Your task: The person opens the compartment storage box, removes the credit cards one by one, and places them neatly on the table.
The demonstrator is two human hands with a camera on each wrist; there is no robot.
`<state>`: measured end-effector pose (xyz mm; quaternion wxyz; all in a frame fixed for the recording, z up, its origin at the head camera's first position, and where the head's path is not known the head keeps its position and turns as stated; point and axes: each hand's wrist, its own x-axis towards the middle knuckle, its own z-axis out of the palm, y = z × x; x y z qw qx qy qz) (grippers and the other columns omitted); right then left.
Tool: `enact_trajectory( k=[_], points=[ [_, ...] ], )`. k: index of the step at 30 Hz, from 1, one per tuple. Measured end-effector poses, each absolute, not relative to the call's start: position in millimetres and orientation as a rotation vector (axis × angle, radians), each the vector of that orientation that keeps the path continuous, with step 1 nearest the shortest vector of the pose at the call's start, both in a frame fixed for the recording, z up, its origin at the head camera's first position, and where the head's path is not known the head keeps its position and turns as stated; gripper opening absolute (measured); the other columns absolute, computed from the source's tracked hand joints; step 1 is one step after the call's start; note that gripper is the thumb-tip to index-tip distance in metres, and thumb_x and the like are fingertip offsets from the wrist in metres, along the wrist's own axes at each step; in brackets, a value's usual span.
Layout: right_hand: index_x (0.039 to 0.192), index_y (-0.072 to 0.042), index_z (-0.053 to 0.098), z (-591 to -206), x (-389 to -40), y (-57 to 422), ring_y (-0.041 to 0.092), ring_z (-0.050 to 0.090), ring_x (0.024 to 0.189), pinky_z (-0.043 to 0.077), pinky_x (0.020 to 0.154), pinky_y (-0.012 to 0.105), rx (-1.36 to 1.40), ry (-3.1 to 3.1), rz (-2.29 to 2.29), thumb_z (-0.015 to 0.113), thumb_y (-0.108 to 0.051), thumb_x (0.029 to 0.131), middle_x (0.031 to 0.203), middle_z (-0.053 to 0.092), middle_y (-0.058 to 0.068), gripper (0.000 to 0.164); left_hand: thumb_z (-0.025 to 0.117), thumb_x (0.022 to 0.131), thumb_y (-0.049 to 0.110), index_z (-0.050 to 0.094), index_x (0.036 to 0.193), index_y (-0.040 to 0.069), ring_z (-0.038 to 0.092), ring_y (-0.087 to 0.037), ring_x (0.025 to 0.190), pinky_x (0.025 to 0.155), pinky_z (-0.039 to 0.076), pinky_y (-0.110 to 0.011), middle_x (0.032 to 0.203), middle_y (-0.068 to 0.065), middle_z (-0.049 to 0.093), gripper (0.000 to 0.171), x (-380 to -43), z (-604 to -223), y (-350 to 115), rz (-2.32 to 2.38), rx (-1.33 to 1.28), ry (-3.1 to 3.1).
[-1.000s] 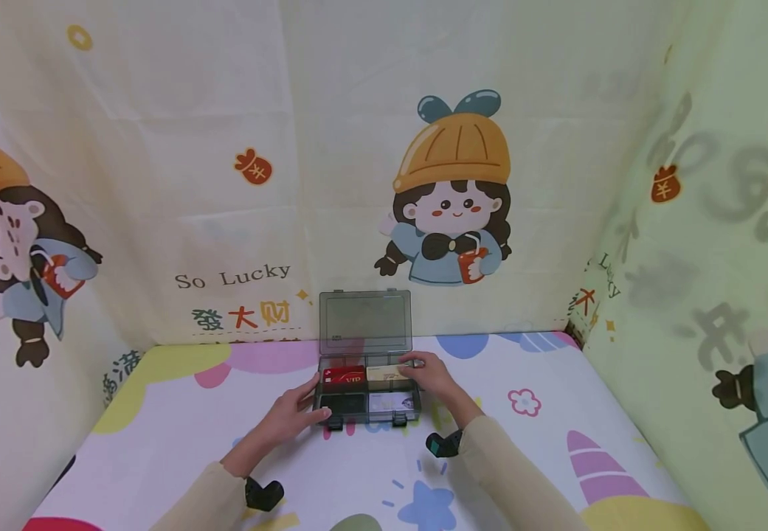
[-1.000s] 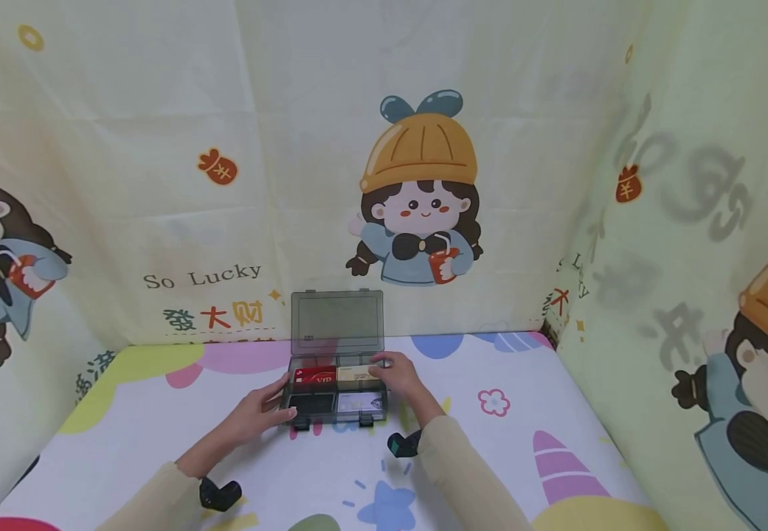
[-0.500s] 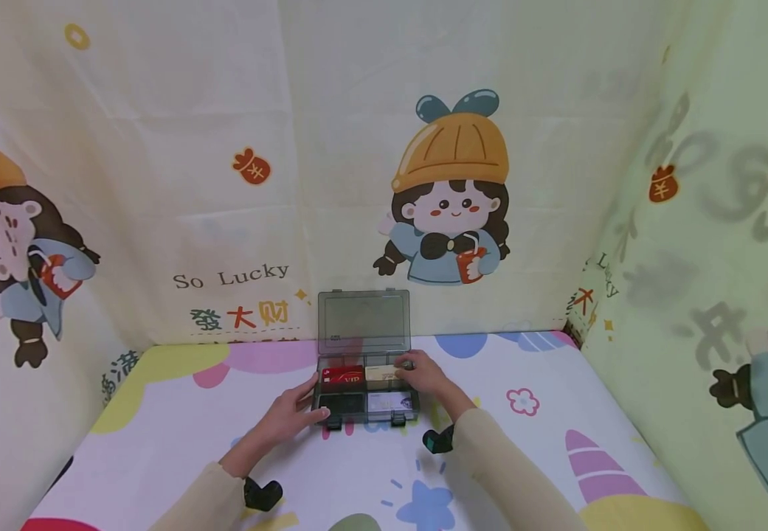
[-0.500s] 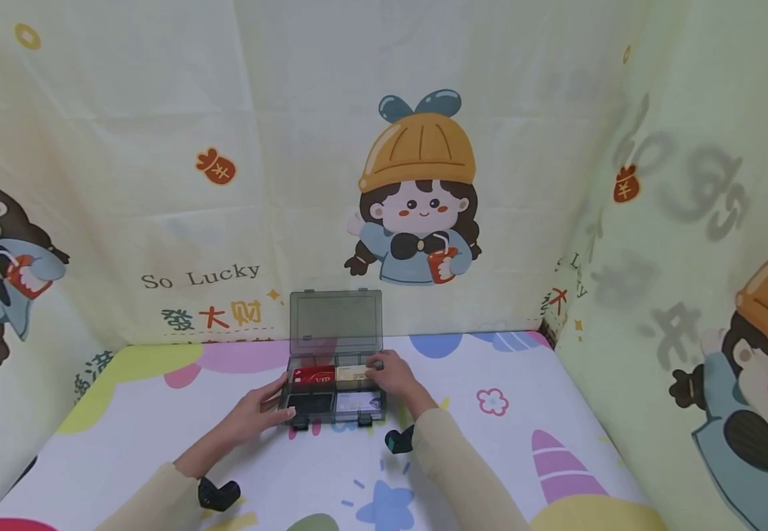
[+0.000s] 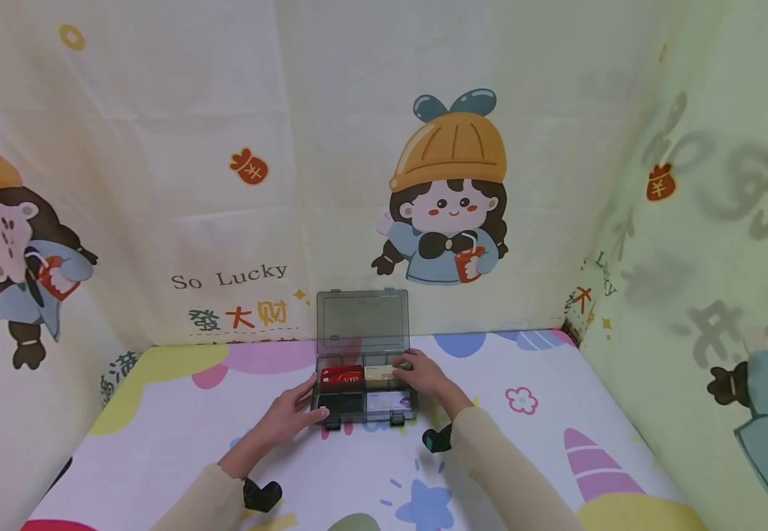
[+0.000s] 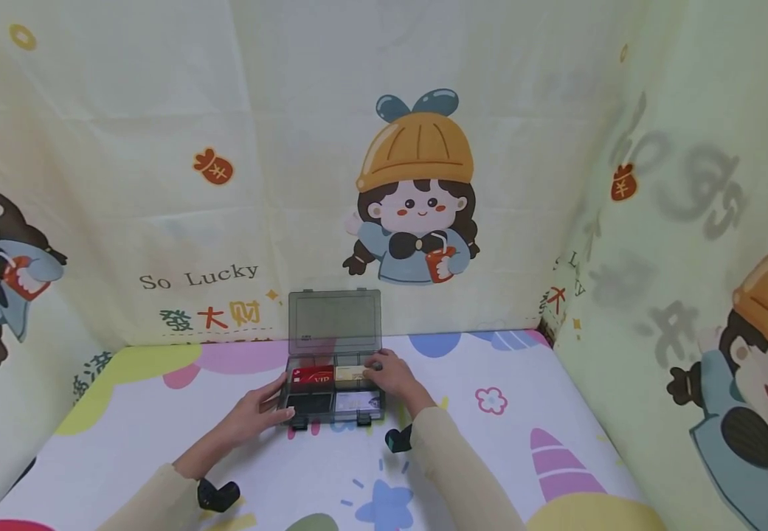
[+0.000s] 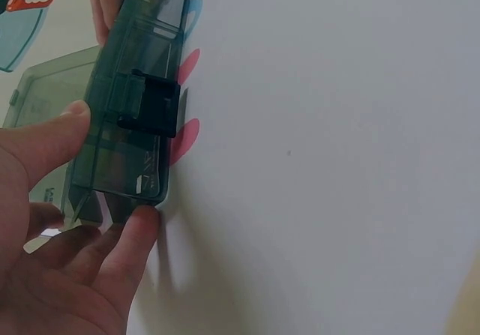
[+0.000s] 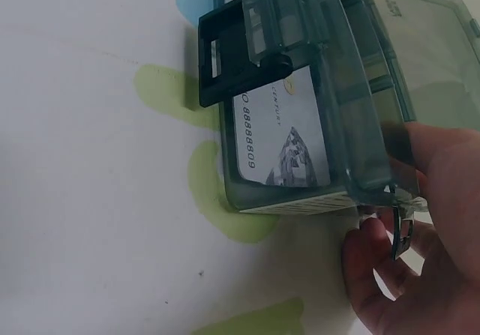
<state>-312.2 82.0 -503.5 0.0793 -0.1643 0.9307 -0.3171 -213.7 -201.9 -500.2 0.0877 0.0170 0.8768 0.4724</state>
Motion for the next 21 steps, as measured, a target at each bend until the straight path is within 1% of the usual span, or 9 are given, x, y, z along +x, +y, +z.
enact_trajectory(
  k=[7, 13, 17, 21],
  points=[
    [0.106, -0.011, 0.067, -506.2, -313.3, 80.5, 0.042, 0.048, 0.128, 0.040, 0.107, 0.056, -0.448, 2.777, -0.963, 0.062, -0.024, 0.093, 0.143, 0.045, 0.021, 0.019, 0.074, 0.085, 0.025, 0.027, 0.153, 0.012, 0.044, -0.037, 0.136, 0.105, 0.044, -0.047, 0.155, -0.018, 0.033, 0.083, -214.0, -505.8, -203.9, 1.432, 0.084, 2.609],
    [0.104, -0.010, 0.065, -506.4, -314.1, 80.1, 0.044, 0.047, 0.128, 0.040, 0.106, 0.057, -0.437, 2.761, -1.003, 0.063, -0.025, 0.093, 0.143, 0.044, 0.022, 0.018, 0.073, 0.086, 0.024, 0.027, 0.153, 0.013, 0.043, -0.037, 0.137, 0.105, 0.045, -0.047, 0.156, -0.016, 0.033, 0.083, -215.7, -506.9, -203.3, 1.438, 0.076, 2.610],
    [0.104, -0.010, 0.065, -506.1, -315.3, 80.8, 0.039, 0.051, 0.123, 0.043, 0.105, 0.054, -0.425, 2.760, -1.024, 0.066, -0.028, 0.092, 0.137, 0.049, 0.020, 0.022, 0.074, 0.086, 0.025, 0.027, 0.153, 0.013, 0.042, -0.036, 0.137, 0.105, 0.045, -0.047, 0.156, -0.016, 0.033, 0.083, -217.1, -507.0, -203.7, 1.440, 0.080, 2.604],
    [0.105, -0.010, 0.067, -506.4, -317.2, 81.8, 0.032, 0.055, 0.117, 0.045, 0.103, 0.050, -0.428, 2.784, -1.041, 0.070, -0.030, 0.089, 0.127, 0.058, 0.016, 0.026, 0.074, 0.085, 0.026, 0.027, 0.153, 0.013, 0.042, -0.036, 0.137, 0.105, 0.045, -0.047, 0.156, -0.016, 0.033, 0.084, -218.3, -506.8, -204.4, 1.434, 0.080, 2.600]
  ],
)
